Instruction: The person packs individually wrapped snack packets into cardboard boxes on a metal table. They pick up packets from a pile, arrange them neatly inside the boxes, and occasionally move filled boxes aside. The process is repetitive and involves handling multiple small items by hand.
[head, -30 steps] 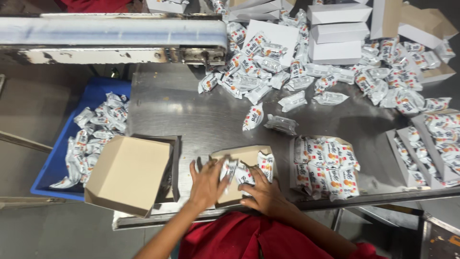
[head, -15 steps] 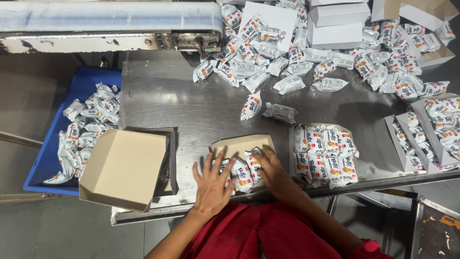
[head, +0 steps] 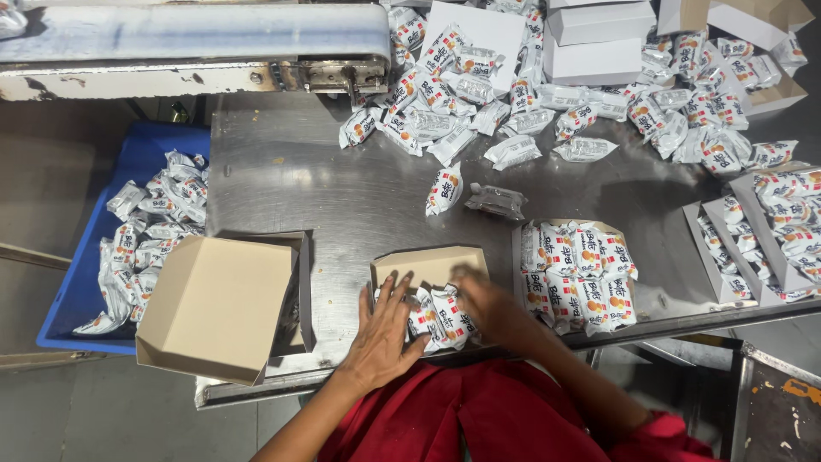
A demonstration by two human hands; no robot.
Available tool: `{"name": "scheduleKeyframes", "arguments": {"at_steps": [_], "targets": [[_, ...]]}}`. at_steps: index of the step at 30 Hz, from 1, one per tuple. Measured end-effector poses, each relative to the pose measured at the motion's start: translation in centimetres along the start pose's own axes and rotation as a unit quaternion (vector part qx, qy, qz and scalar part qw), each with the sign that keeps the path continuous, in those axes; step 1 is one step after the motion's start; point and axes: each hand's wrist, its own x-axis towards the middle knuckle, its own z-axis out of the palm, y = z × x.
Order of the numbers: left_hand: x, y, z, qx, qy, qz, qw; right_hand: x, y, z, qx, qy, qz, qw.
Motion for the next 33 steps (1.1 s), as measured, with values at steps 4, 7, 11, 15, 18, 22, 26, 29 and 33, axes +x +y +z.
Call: {"name": "scheduleKeyframes", "arguments": {"at_steps": [4, 7, 11, 15, 18, 22, 26, 29, 33], "targets": [[1.5, 0.7, -0.5, 0.095, 0.061, 0.030, 0.993, 5.5, 4.4, -4.0, -0.240, 0.181, -0.102, 0.948], [3.2, 2.1, -0.5, 0.106, 0.080, 0.056, 0.990, 9.6, 5.7, -6.7, -0.291, 0.176, 0.066, 0.938], [4.4, 4.5, 0.1, 0.128, -0.013, 0.037, 0.991, 11.1, 5.5, -6.9, -0.314, 0.135, 0.140, 0.929], [4.0, 4.1, -0.1, 0.114, -0.060, 0.009, 0.992, 9.5, 3.3, -7.1, -0.168, 0.192, 0.122, 0.959], [3.5, 2.6, 0.0, 0.055, -0.055, 0.028, 0.997, 5.0, 2.8, -5.2, 0.103, 0.143, 0.217, 0.960], [2.9, 1.8, 0.2, 0.058, -0.055, 0.021, 0.997, -1.0, 3.2, 1.5, -0.312, 0.143, -0.008, 0.939], [2.7, 1.2, 0.9, 0.060, -0.036, 0.025, 0.997, -2.6, 2.1, 4.7, -0.292, 0.235, 0.071, 0.924], [2.1, 1.3, 1.6, 0.064, -0.025, 0.024, 0.997, -2.7, 1.1, 4.6, -0.265, 0.278, 0.028, 0.923], [1.7, 1.0, 2.4, 0.082, -0.012, 0.021, 0.996, -1.8, 0.1, 4.5, -0.306, 0.203, -0.016, 0.930]]}}
